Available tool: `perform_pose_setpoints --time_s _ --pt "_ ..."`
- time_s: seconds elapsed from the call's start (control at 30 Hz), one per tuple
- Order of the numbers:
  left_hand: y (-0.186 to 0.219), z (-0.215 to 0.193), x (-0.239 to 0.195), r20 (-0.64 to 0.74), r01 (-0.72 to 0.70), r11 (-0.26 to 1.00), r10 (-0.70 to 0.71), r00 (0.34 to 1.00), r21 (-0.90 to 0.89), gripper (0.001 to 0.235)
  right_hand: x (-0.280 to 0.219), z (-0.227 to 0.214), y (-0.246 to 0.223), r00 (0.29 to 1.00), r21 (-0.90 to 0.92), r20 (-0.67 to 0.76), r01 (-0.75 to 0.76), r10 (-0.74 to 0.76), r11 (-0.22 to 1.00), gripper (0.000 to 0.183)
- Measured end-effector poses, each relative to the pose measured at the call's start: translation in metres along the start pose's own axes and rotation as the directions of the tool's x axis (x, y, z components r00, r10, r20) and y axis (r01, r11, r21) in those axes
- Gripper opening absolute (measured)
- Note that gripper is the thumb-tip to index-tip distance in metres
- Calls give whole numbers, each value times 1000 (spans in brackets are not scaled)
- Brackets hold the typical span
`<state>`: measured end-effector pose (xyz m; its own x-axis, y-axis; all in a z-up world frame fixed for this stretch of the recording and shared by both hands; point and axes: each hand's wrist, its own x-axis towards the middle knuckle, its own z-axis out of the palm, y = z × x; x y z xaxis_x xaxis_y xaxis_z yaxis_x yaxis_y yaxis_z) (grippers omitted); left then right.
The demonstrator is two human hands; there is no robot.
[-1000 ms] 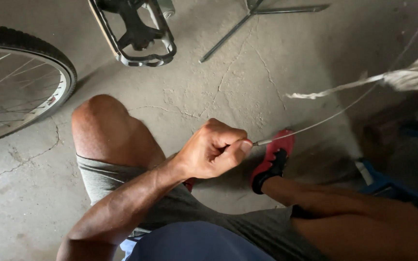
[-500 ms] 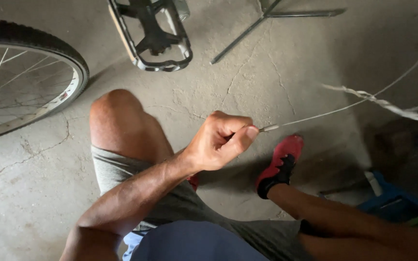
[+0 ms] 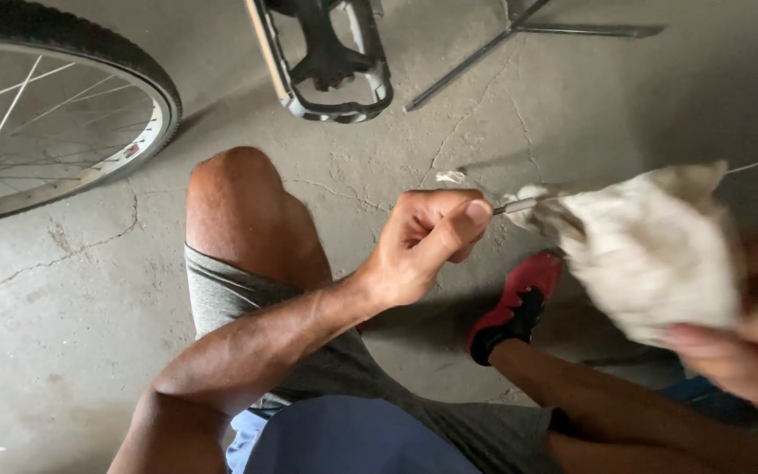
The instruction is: The person cleans a bicycle cable by hand and with a cloth, then inserts the cable into the bicycle's brake mechanism.
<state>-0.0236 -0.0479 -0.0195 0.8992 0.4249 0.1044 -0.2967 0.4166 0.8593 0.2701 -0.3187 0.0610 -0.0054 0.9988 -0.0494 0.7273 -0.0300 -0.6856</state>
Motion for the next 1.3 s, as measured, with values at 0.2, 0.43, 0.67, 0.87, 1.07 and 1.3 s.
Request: perform_pose_setpoints --time_s 0.2,0.43,0.67,0.87,1.07,1.3 --pt "-8 5 -15 169 70 996 -80 982 60 42 46 106 -48 918 -232 -316 170 -239 958 23" --pt "-4 9 -15 209 138 974 -174 962 177 37 91 81 -81 925 -595 -106 234 -364 769 11" --pt "-5 8 -10 164 91 952 -144 976 292 32 62 83 -48 905 -421 -157 302 -396 856 25" --pt "-2 5 -15 66 192 969 -204 977 156 49 -59 131 82 916 956 -164 56 366 289 52" --pt "8 3 -8 143 83 965 -121 982 248 48 -87 78 87 479 663 202 -709 854 241 59" --pt "4 -1 0 404 -298 763 54 913 573 33 65 70 -47 933 -709 -78 197 -352 677 16"
